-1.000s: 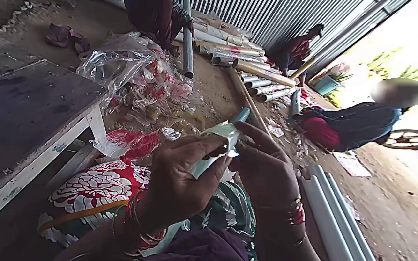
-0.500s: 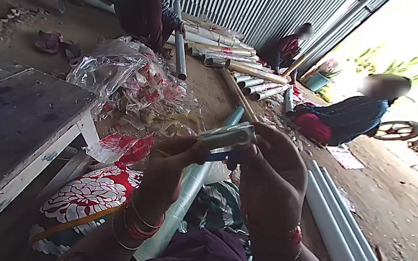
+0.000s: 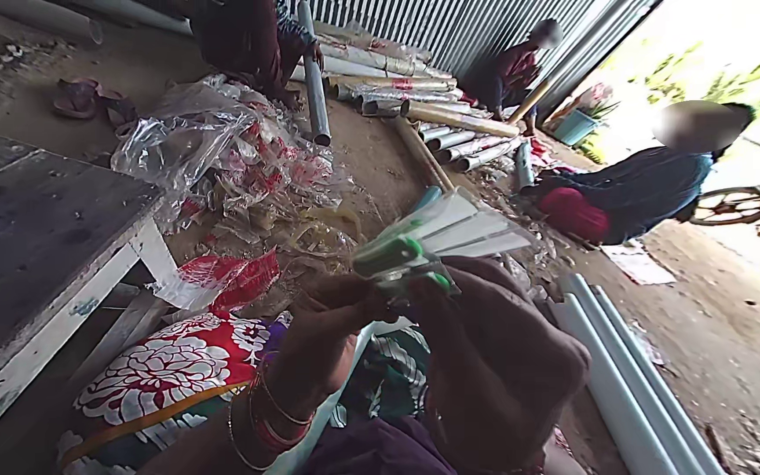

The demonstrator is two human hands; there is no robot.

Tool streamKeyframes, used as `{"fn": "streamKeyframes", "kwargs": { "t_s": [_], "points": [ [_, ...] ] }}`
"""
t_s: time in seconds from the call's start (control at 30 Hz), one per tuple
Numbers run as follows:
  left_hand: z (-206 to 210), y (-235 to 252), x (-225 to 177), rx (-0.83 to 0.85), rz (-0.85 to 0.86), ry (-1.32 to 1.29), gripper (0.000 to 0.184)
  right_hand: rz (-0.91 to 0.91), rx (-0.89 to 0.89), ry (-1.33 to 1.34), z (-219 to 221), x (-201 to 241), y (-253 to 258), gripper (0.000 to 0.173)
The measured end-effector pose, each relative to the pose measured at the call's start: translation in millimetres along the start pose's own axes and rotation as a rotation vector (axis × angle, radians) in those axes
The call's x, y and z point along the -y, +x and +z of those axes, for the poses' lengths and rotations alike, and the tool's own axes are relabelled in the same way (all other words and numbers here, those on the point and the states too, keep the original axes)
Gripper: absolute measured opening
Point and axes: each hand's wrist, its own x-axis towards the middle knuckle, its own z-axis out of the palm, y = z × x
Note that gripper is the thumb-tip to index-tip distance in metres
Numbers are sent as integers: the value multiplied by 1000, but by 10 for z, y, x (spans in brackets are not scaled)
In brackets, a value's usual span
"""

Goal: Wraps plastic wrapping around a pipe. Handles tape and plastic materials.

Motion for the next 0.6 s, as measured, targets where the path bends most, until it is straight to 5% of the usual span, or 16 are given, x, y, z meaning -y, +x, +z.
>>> {"fn": "streamKeyframes", "kwargs": {
  "t_s": [0.37,0.6],
  "points": [
    [-2,-18,-20,5,26,8,17,7,69,-71,-59,69,-31,9],
    [-17,55,-61,-77,-199,135,17,16,119,-111,-197,-241,-33,16]
  ]
}}
